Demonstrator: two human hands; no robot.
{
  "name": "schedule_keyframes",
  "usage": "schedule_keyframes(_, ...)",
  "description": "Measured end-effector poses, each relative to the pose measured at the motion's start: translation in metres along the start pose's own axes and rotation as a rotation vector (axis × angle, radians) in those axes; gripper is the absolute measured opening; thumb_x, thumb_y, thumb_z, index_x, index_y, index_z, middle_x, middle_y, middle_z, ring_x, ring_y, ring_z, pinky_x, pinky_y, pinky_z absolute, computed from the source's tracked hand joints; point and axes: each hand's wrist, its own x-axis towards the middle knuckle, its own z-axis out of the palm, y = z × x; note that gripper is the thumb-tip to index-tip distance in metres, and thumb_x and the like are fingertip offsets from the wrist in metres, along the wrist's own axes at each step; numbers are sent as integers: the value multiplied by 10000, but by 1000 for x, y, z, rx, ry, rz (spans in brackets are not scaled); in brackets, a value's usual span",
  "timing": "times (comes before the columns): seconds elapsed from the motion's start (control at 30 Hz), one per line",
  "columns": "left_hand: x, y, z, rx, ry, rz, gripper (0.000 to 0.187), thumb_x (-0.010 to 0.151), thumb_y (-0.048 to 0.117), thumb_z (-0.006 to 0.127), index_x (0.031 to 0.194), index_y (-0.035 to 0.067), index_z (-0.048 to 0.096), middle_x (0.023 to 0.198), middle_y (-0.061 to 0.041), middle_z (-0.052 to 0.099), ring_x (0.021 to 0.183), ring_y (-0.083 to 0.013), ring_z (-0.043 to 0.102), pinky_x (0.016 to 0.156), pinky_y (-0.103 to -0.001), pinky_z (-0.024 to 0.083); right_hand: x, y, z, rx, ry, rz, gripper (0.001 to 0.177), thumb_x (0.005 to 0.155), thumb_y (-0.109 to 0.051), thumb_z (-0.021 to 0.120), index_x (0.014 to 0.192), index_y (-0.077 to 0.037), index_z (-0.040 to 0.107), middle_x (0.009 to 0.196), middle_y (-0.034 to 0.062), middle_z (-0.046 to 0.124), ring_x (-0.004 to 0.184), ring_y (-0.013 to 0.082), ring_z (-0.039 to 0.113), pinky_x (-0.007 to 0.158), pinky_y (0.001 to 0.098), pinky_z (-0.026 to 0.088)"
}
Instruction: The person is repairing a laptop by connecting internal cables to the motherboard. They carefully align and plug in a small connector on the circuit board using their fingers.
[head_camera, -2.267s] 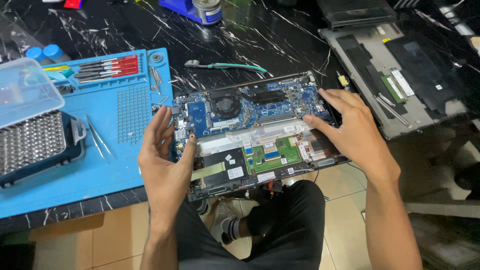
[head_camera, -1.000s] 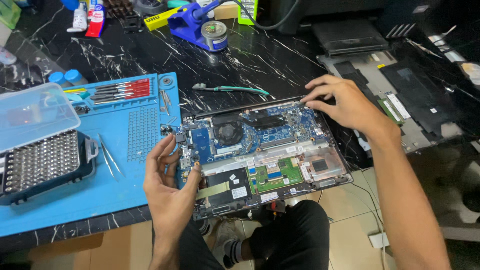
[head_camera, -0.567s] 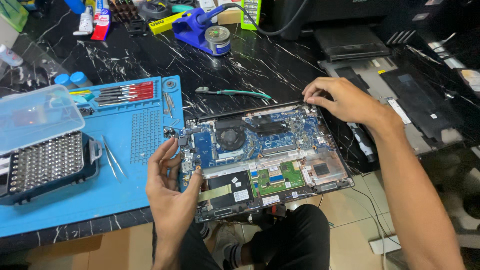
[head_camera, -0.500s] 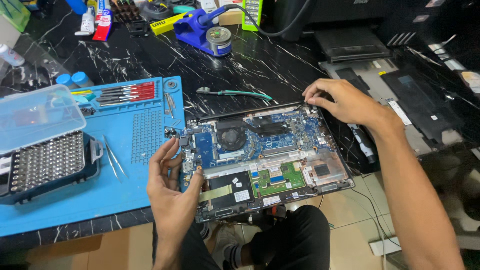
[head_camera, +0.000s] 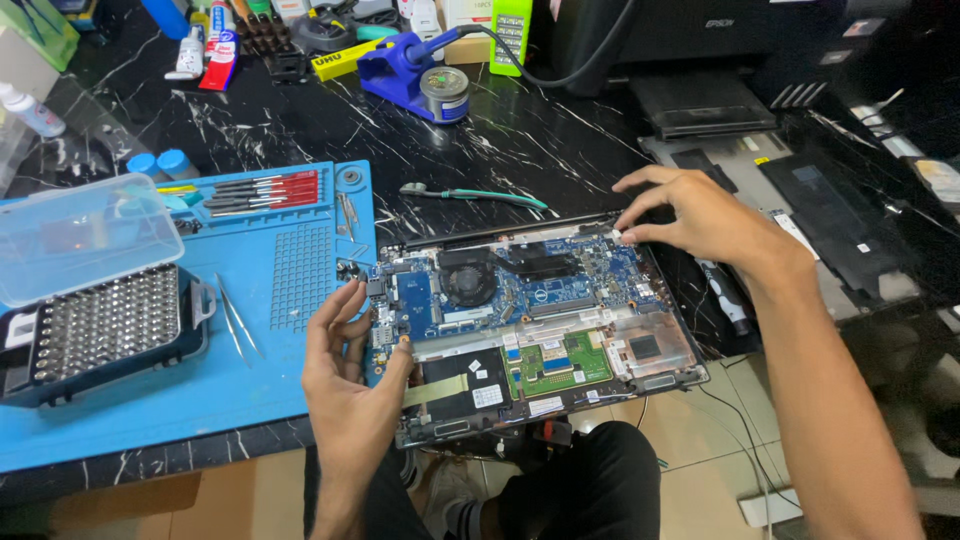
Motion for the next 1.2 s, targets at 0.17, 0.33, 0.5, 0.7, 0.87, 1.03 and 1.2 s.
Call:
schedule_keyframes(0.17,-1,0,-1,11,-8,-17,603,853,43,691,1415,145,497,1469,-130,583,1336,-264,588,1203,-396,461,-3,-1,5,-52,51,-56,216,887,-250,743,1058,-161,839,1428,34,638,1220,257,637,1020,447,477)
schedule_keyframes(0.33,0,3,0,-4,-2,-15,602,843,14,677,1406,133,500,1474,-135,581,1341,-254,581,1213,-395,450,-15,-7,11,9,71,-45,219,939,-248,676,1083,-140,801,1469,60,589,1320,270,573,1095,498,439)
schedule_keyframes(0.5,0,4,0,14,3,-27,619,822,22,657,1414,122,508,1456,-129,596,1309,-234,596,1202,-377,453,-17,3,21,55,117,-94,188,967,-199,650,1101,-107,745,1351,62,649,1219,232,635,1050,421,476)
schedule_keyframes(0.7,0,6,2,19,14,-55,633,806,20,665,1411,133,515,1451,-119,606,1324,-248,601,1200,-381,459,-19,-7,14,94,25,29,218,991,-211,599,1135,-125,737,1440,29,598,1323,227,575,1111,436,423)
schedule_keyframes(0.87,0,5,3,38,22,5,614,815,24,651,1407,101,512,1442,-140,606,1316,-249,599,1200,-391,459,-33,-14,12,167,-29,152,371,971,-326,591,1310,-205,678,1474,35,448,1425,227,431,1190,446,326)
schedule_keyframes(1.03,-1,9,3,61,26,-3,610,815,38,654,1406,106,520,1430,-131,619,1314,-249,605,1195,-395,470,-38,-15,7,100,-159,219,921,668,-437,902,1499,-305,528,1327,18,492,1263,190,505,1065,346,396)
schedule_keyframes(1.2,-1,7,3,68,22,-15,619,816,58,656,1417,115,521,1428,-132,618,1307,-270,610,1189,-424,472,-38,-34,-1,-13,-238,272,1166,512,-464,1027,1521,-285,470,1152,-15,561,1075,149,540,934,292,444)
